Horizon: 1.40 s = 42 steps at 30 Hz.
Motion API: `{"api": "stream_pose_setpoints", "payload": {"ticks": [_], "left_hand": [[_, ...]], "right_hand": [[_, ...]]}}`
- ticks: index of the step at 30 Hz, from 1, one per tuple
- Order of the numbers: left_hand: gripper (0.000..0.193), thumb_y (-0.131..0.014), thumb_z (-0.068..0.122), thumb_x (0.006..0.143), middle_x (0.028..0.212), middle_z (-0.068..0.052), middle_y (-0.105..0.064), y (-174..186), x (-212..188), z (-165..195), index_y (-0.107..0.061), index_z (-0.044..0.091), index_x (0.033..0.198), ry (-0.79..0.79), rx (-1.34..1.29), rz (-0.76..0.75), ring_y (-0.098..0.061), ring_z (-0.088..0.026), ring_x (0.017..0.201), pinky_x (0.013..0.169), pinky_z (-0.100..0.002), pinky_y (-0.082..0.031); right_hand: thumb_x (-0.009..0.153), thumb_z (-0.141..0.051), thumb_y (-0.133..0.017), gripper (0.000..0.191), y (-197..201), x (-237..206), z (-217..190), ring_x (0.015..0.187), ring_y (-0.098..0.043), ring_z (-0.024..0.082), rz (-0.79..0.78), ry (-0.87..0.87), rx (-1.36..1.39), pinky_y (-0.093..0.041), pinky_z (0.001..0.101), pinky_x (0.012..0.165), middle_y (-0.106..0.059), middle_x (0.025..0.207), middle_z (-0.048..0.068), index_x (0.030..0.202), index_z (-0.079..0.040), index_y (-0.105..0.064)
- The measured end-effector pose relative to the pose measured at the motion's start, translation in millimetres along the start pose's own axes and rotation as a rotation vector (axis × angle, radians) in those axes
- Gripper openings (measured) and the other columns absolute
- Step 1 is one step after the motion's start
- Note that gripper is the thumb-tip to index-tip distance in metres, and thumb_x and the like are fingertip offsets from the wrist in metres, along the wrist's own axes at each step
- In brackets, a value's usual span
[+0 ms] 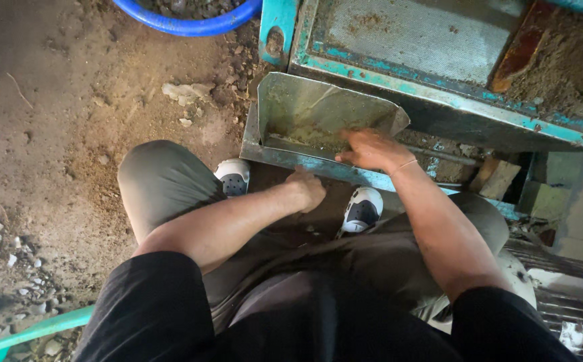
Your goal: The person sits on the ground in front of a processing machine and uses a wooden scraper to push caked residue off the machine's mesh screen into a metal tray below. They periodically reposition the tray and continue scraping the screen surface.
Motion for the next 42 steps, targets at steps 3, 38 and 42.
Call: {"api": "stream_pose_setpoints", "payload": {"ticks": [3, 38, 42], "left_hand": [[0.039, -0.078, 0.015, 0.081, 0.131, -0.013, -0.069, 0, -4, 2, -0.075, 0.01, 0.12, -0.006, -0.009, -0.009, -0.058, -0.035, 0.133, 0.115, -0.064, -0.034], [0.039, -0.079, 0.015, 0.079, 0.129, -0.011, -0.07, -3, -10, 3, -0.076, 0.013, 0.118, -0.012, 0.022, 0.021, -0.059, -0.033, 0.13, 0.113, -0.064, -0.036], [0.041, -0.078, 0.014, 0.08, 0.131, -0.012, -0.07, -4, -9, 5, -0.075, 0.011, 0.121, -0.023, 0.028, 0.022, -0.059, -0.033, 0.131, 0.114, -0.064, -0.035]], "right_hand": [[0.09, -0.044, -0.07, 0.066, -1, -2, 2, 0.121, -0.062, 0.043, 0.002, -0.003, 0.005, -0.048, 0.0534, 0.102, -0.069, 0.122, 0.026, 0.143, -0.009, -0.054], [0.089, -0.043, -0.071, 0.067, 5, -12, -16, 0.124, -0.058, 0.043, 0.073, 0.085, 0.01, -0.046, 0.0536, 0.102, -0.066, 0.126, 0.026, 0.144, -0.008, -0.054], [0.09, -0.044, -0.07, 0.067, 2, -12, -13, 0.122, -0.06, 0.044, 0.032, 0.035, 0.013, -0.047, 0.0542, 0.101, -0.066, 0.124, 0.027, 0.144, -0.008, -0.054]]}}
Point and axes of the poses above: each hand's wrist, its own x-axis towards the middle knuckle, its own y-axis out of the back of the hand, z = x × y, the point moved 8 cm from there along x, towards the middle knuckle
